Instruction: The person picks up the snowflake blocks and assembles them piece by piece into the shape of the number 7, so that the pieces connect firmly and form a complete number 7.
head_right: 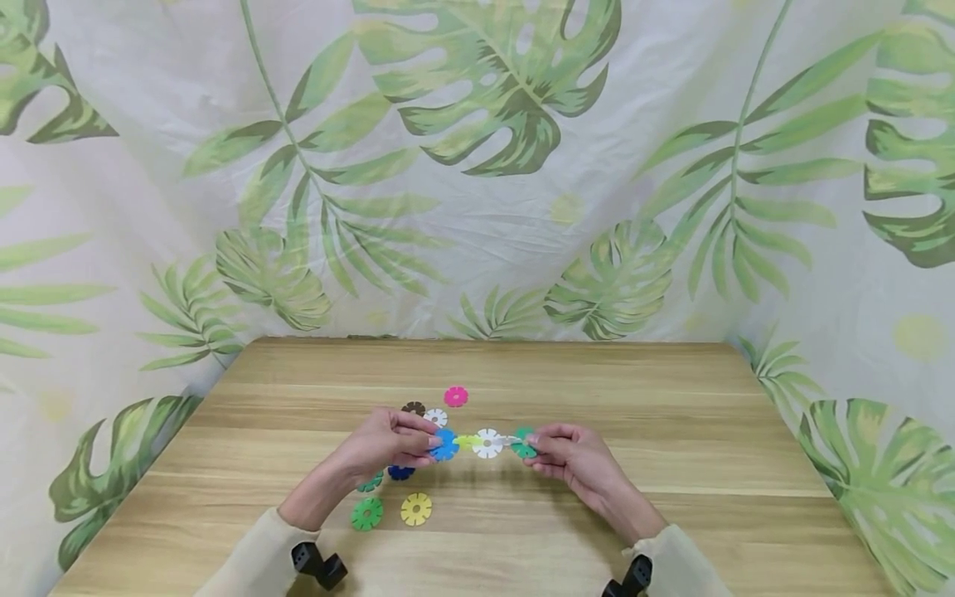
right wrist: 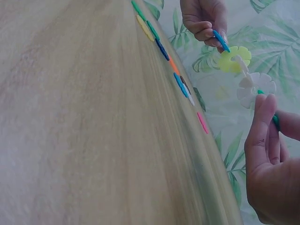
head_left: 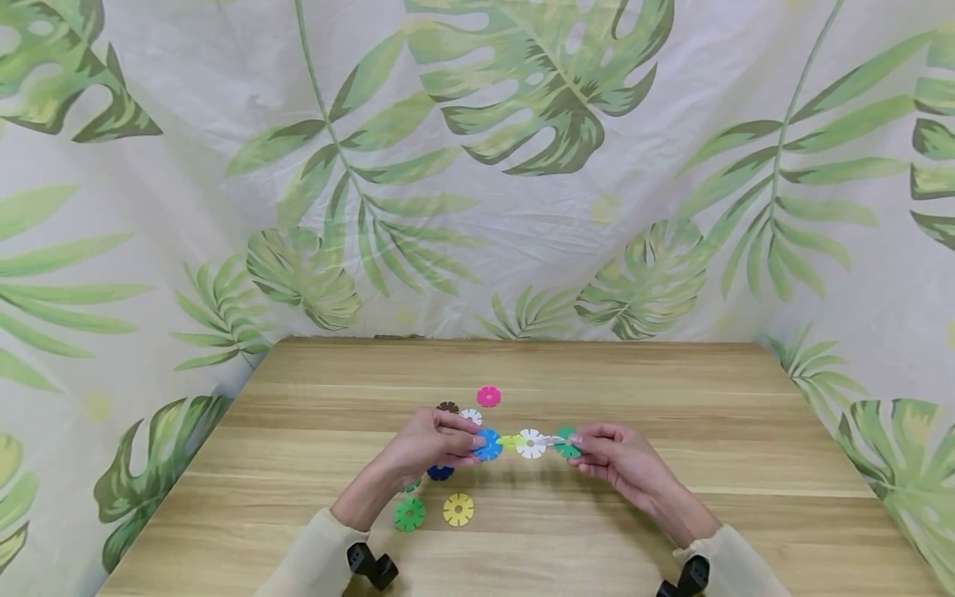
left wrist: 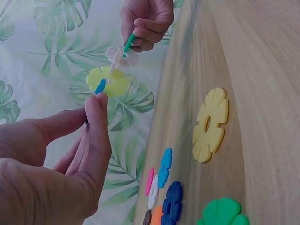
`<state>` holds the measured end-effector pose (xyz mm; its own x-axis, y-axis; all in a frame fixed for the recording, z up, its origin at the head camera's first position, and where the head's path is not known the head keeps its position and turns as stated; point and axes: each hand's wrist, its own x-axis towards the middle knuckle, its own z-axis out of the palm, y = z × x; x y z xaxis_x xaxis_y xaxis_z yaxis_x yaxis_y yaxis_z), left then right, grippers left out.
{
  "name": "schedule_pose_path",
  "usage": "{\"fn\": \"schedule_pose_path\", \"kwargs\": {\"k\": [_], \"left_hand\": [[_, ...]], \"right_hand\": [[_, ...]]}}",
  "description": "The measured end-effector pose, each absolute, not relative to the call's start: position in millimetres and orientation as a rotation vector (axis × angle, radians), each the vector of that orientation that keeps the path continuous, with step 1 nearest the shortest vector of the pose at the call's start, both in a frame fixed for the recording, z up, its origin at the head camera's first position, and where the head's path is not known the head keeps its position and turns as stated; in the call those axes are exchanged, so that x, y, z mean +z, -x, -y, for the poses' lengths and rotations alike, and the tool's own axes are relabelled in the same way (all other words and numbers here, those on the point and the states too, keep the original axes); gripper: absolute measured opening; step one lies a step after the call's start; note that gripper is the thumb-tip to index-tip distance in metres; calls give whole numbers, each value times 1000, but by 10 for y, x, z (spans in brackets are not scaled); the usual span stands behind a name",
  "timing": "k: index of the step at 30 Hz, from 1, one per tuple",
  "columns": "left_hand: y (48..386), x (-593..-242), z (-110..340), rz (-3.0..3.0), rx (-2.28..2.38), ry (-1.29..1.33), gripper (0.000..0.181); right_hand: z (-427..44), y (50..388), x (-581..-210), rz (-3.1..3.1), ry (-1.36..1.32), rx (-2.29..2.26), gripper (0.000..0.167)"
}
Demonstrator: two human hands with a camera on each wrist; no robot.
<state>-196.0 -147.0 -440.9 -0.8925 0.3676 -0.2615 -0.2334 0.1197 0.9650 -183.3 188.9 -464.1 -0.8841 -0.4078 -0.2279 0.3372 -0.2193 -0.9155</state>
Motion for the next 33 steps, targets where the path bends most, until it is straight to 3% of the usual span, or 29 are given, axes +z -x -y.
{"fn": "schedule_pose_path", "kwargs": {"k": [33], "left_hand": [[1879,-4472,1352,-2122,1844,-59,21]], "right_hand": [[-1786,1834,-4663,-1719,54,-2108,9]]}}
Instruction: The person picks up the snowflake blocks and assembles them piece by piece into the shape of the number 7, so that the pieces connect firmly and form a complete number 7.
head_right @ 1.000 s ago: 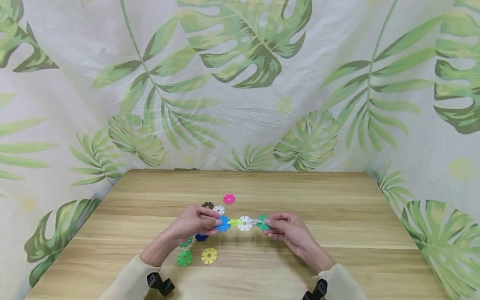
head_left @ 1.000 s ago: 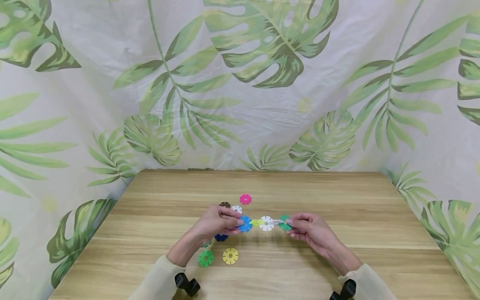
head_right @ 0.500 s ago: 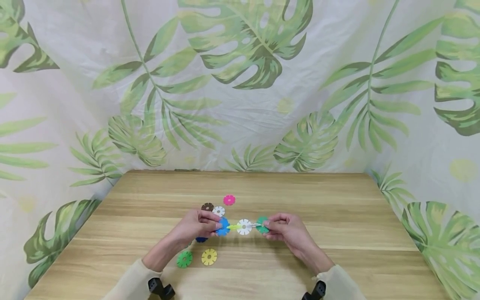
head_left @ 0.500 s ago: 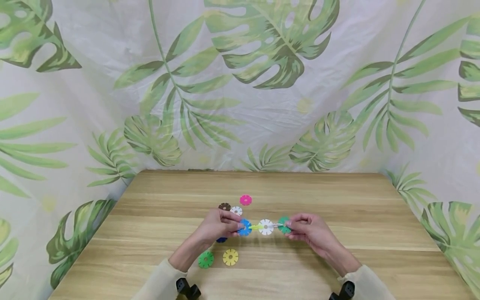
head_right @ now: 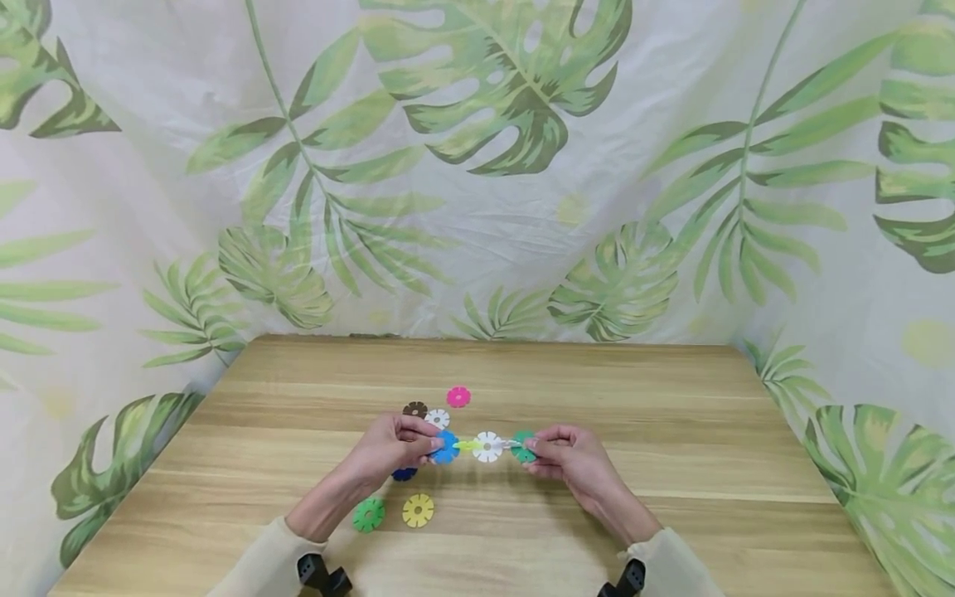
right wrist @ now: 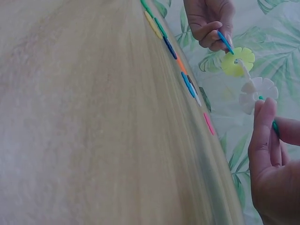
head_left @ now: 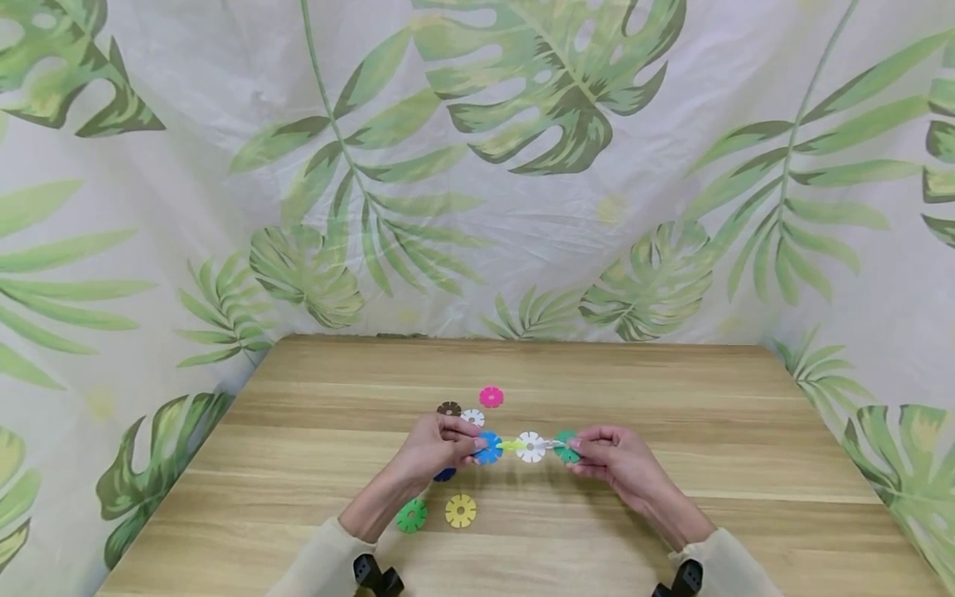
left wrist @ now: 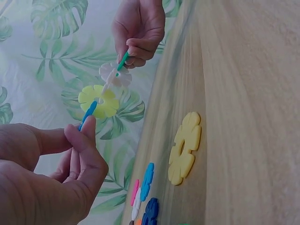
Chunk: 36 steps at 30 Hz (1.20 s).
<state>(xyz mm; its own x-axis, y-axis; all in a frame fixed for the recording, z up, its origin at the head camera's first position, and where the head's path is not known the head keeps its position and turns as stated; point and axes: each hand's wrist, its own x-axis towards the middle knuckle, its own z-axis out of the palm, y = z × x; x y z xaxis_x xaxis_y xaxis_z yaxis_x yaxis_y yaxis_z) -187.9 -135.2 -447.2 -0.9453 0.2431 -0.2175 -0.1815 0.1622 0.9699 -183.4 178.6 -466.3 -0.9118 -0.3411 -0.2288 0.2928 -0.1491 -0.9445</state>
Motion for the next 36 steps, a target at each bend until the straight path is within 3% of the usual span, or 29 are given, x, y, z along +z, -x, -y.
{"fn": "schedule_pose_path", "kwargs": {"k": [36], "left_hand": [[1874,-4507,1273,-2139,1858,14,15]], "right_hand": [[-1721,1880,-4603,-1741,-9,-2102,7]]}}
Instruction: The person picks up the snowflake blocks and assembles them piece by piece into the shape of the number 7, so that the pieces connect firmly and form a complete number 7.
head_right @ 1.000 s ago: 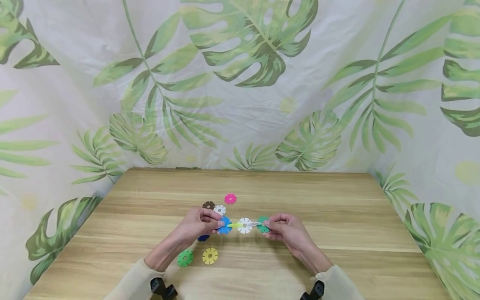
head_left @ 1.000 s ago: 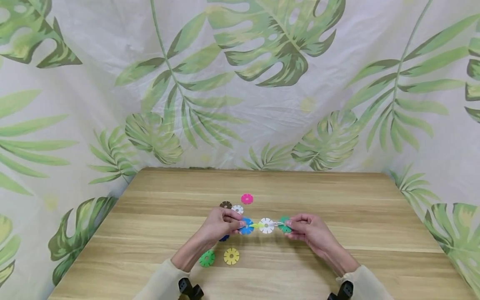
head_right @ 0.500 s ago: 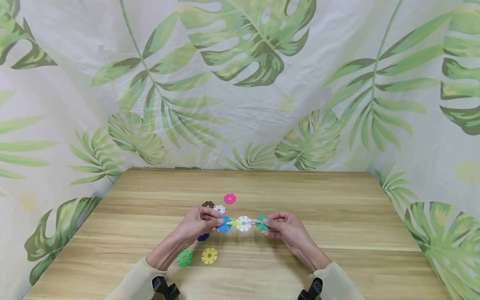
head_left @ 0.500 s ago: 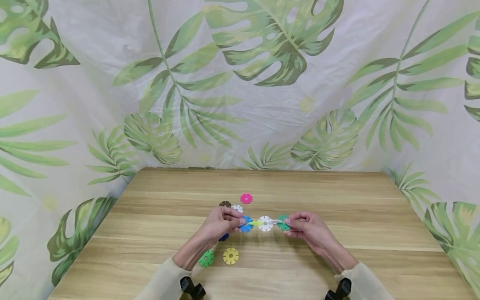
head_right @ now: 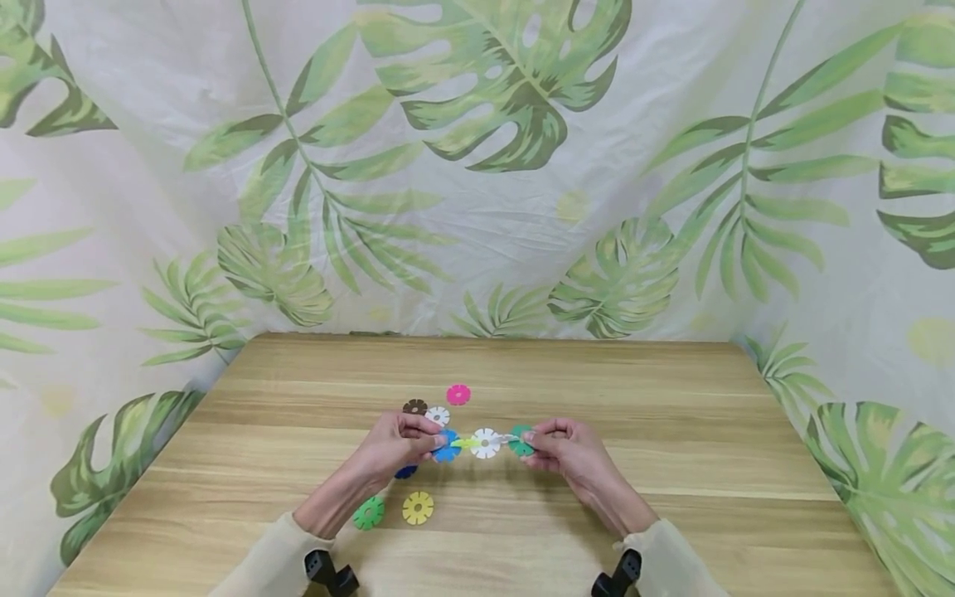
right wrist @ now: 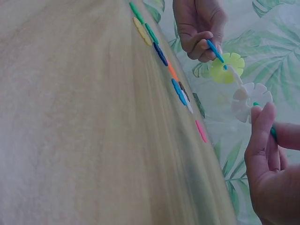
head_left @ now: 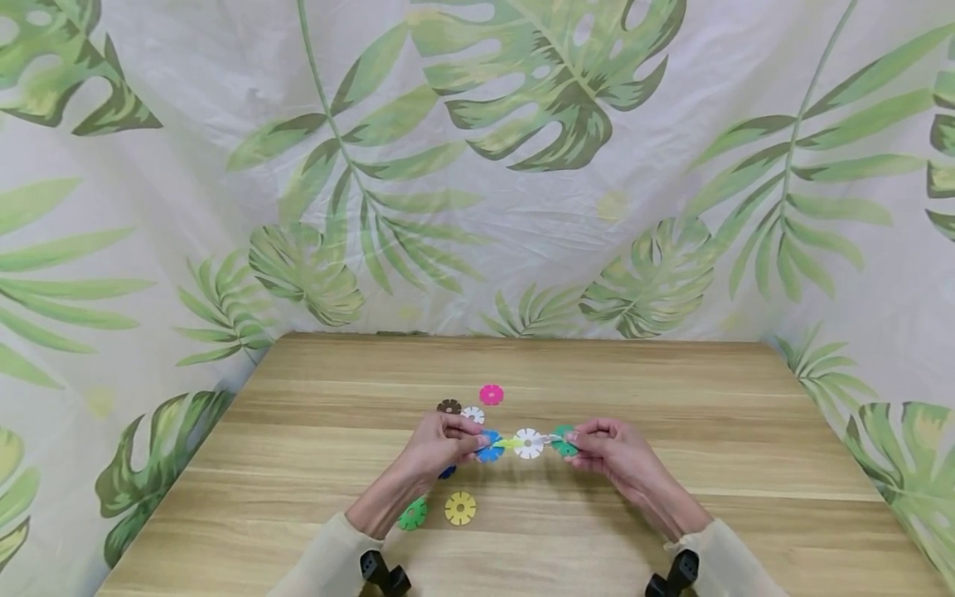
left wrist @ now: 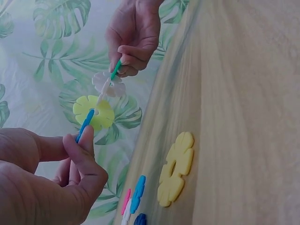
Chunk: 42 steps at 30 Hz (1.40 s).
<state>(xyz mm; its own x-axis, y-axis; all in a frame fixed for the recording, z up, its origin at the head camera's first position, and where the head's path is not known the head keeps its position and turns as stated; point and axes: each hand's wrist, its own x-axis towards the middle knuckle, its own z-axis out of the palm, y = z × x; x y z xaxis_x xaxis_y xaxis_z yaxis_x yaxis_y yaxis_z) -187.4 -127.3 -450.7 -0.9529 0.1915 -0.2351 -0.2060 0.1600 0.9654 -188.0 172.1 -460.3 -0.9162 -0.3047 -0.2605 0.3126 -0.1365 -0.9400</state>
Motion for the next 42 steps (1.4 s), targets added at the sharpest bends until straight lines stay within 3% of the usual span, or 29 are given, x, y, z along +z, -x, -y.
{"fn": "schedule_pose_path", "kwargs": {"k": [13,29,42], "left_hand": [[1826,-4554,1254,-2100,1860,10,20],[1884,-4609,1460,-2154,1738,-64,28],[2018,-4539,1625,-2253,1588,-214,31]], "right_hand": [[-1760,1849,-4615,-1758,10,-2084,5],[-1754,1780,-4670,-1777,201,-1751,18],[-1729,1795,-4718,-1710,216,-1794,24]]}}
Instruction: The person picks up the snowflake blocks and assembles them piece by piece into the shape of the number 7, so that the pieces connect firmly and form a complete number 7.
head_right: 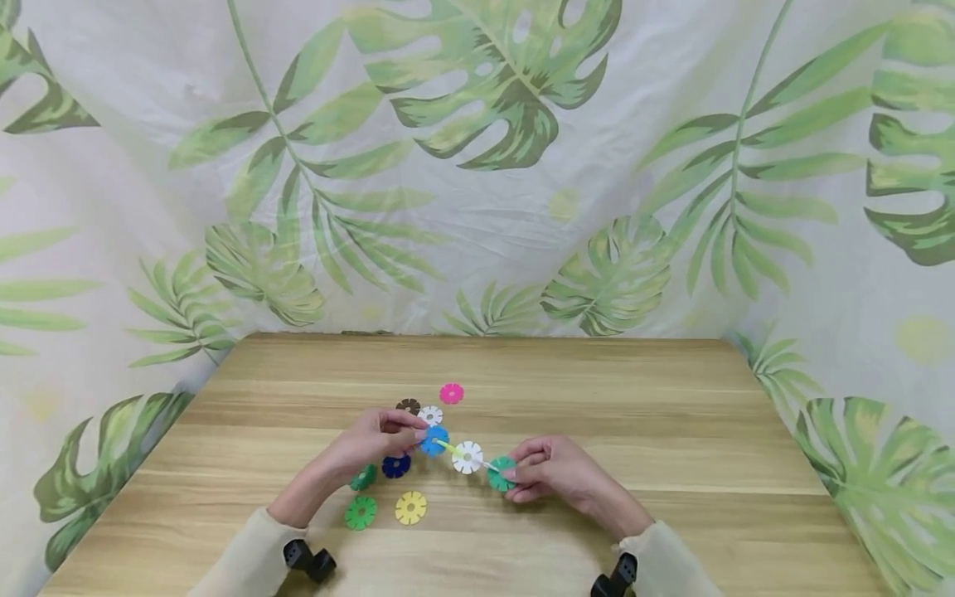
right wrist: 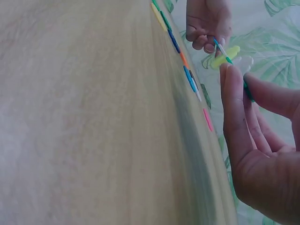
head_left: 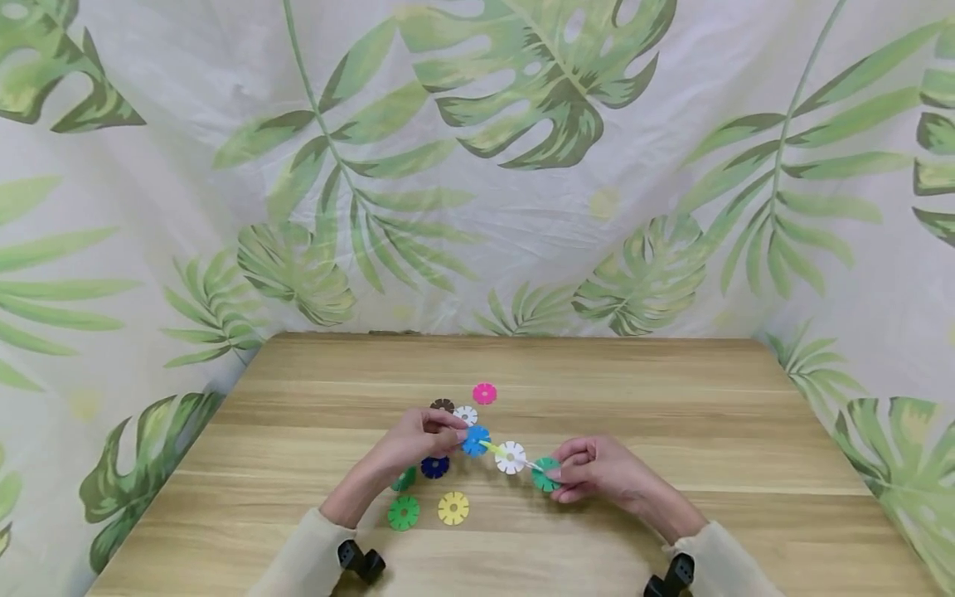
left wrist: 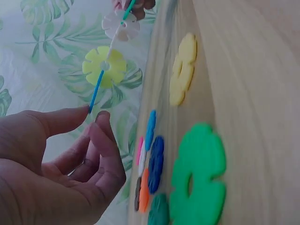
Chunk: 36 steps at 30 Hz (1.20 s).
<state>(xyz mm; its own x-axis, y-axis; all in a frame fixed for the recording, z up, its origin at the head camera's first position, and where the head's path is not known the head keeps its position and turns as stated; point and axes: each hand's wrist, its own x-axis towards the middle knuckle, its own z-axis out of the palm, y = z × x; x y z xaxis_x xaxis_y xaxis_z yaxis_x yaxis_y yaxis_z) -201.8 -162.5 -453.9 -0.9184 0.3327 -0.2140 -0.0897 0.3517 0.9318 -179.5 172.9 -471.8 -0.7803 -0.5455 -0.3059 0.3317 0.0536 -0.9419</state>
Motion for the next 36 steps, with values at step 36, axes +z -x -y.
{"fn": "schedule_pose_path", "kwargs": {"k": [36], "left_hand": [[1767,-4621,2441,-2538,1063,-506,39]], "right_hand": [[-1942,1941,-4648,-1581,131,-2064,7]]}}
